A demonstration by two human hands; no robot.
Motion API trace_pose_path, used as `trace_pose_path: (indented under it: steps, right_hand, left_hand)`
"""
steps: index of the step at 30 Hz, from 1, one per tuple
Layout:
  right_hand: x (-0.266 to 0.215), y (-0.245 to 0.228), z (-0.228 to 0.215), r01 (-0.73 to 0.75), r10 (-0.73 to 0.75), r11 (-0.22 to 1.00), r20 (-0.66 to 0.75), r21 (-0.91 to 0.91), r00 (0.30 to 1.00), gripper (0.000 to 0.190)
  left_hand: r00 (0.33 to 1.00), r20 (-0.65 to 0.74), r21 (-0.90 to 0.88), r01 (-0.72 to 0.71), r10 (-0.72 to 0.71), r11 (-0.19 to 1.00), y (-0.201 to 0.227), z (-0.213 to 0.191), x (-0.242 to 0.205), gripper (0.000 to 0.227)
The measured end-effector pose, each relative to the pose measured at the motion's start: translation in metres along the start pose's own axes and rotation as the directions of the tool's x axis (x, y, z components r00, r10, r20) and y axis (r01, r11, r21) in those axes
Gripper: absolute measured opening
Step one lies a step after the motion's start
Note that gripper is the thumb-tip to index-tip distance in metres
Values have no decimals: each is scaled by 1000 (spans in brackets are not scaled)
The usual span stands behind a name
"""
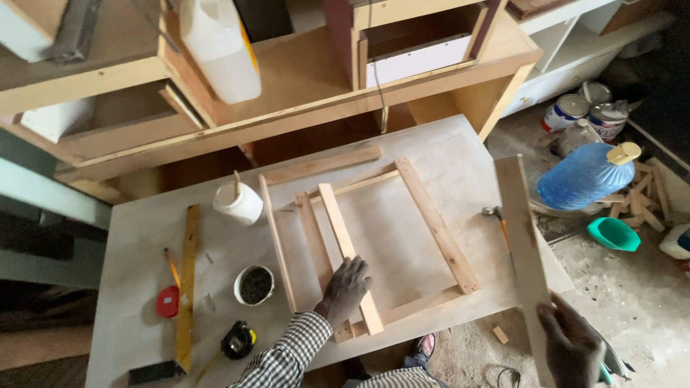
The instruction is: The person assembles a wooden frame on a workbench. They use a hammer to drive nails into the wooden pieces to join them together. The person also applies glue to a wooden plank before attaching it to the frame.
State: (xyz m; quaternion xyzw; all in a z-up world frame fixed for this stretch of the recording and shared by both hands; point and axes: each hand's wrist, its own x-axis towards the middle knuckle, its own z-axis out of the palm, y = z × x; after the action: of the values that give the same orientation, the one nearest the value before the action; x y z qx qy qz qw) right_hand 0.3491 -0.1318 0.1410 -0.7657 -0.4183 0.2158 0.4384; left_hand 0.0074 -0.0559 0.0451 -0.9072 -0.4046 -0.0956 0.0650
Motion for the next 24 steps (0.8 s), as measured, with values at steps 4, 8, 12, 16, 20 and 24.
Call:
trace_pose_path:
  steps: [4,8,12,16,20,24]
  right_hand:
    - [-16,-13,28,66,-60,996,97,-60,993,33]
    - [-36,-22,45,116,-84,984,229,-133,970,35]
    - [-50,-38,62,57,1,982,310,-180,951,36]
    - [-59,-59,80,-48,55,998,394,-27,917,33]
    - [-63,-81,96,-96,51,993,512,62,857,33]
    - [-70,-75,126,-278,89,919,538,281,838,38]
  left_hand:
    - [992,33,-76,122,-119,990,-7,32,-15,7]
    - [985,43,-103,170,-166,980,1,-14,-7,8]
    - [963,180,-109,224,-202,968,-17,-22,-11,14]
    - [978,45,-176,210,-205,962,-19,-46,-22,13]
    - [953,39,-224,300,-299,927,-11,-51,-21,15]
    - [948,106,-167,315,-301,934,-15,-13,-31,27]
